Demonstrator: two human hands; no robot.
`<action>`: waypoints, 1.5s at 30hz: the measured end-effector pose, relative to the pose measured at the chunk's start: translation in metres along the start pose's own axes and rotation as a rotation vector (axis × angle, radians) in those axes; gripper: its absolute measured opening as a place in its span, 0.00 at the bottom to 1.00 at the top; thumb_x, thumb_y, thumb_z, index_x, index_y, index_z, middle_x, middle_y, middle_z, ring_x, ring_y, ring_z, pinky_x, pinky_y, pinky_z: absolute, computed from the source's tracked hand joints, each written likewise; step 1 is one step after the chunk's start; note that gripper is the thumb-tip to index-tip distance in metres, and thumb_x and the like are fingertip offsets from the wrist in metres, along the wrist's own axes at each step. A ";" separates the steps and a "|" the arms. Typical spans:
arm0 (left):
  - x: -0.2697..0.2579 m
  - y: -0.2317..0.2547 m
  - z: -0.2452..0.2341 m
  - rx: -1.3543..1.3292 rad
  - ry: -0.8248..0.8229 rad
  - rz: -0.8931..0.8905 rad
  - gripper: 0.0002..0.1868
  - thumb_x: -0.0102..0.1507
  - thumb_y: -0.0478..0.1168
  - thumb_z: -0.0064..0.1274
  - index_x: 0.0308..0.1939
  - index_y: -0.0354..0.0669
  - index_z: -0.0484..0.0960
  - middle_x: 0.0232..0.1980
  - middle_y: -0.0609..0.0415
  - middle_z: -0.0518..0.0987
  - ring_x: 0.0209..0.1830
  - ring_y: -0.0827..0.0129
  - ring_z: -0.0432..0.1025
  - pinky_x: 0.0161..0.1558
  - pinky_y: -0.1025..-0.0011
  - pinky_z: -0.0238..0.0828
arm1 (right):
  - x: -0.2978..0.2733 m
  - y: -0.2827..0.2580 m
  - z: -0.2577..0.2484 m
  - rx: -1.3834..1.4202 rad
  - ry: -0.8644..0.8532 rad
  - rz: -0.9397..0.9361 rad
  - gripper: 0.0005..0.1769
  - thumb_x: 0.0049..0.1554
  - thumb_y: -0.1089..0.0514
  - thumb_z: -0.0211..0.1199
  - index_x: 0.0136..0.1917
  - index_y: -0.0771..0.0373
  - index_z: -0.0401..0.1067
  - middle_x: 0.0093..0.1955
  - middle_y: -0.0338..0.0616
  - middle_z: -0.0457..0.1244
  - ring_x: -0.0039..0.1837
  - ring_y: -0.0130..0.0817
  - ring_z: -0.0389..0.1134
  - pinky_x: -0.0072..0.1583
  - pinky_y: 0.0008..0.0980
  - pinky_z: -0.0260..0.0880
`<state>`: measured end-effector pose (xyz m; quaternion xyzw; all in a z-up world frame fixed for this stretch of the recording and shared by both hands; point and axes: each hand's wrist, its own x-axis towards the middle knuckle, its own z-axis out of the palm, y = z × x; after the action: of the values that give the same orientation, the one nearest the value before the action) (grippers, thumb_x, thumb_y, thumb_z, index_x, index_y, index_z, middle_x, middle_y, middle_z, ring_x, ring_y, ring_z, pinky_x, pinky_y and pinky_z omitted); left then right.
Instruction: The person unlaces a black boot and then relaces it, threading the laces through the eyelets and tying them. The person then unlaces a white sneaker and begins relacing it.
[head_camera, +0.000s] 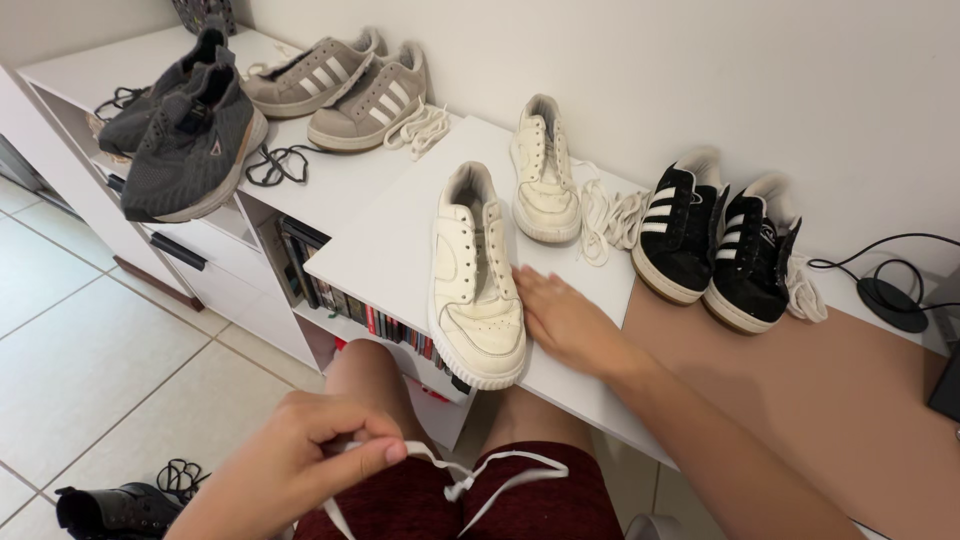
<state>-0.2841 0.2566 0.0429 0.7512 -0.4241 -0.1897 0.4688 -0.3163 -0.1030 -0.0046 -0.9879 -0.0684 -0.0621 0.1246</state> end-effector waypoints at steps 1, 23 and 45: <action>0.003 -0.001 0.001 0.024 0.030 -0.022 0.13 0.58 0.47 0.63 0.35 0.40 0.87 0.19 0.56 0.79 0.20 0.71 0.70 0.26 0.70 0.68 | -0.011 -0.001 0.000 -0.061 -0.032 -0.022 0.28 0.64 0.53 0.47 0.74 0.67 0.59 0.80 0.54 0.49 0.81 0.48 0.47 0.77 0.49 0.43; 0.043 0.004 0.036 0.021 0.142 0.146 0.11 0.60 0.46 0.60 0.37 0.42 0.88 0.34 0.56 0.83 0.28 0.71 0.76 0.32 0.73 0.73 | -0.066 -0.091 -0.039 0.417 0.218 0.053 0.15 0.59 0.54 0.64 0.59 0.57 0.78 0.64 0.41 0.69 0.44 0.33 0.75 0.44 0.27 0.77; 0.072 0.011 0.058 -0.075 0.101 0.068 0.10 0.64 0.42 0.57 0.39 0.39 0.85 0.35 0.57 0.81 0.31 0.73 0.74 0.32 0.74 0.71 | -0.055 -0.108 -0.050 0.551 0.199 0.268 0.20 0.59 0.49 0.63 0.62 0.58 0.77 0.52 0.40 0.72 0.34 0.31 0.66 0.39 0.30 0.68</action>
<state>-0.2879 0.1639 0.0320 0.7269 -0.4177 -0.1513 0.5237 -0.3917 -0.0189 0.0616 -0.9062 0.0604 -0.1205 0.4007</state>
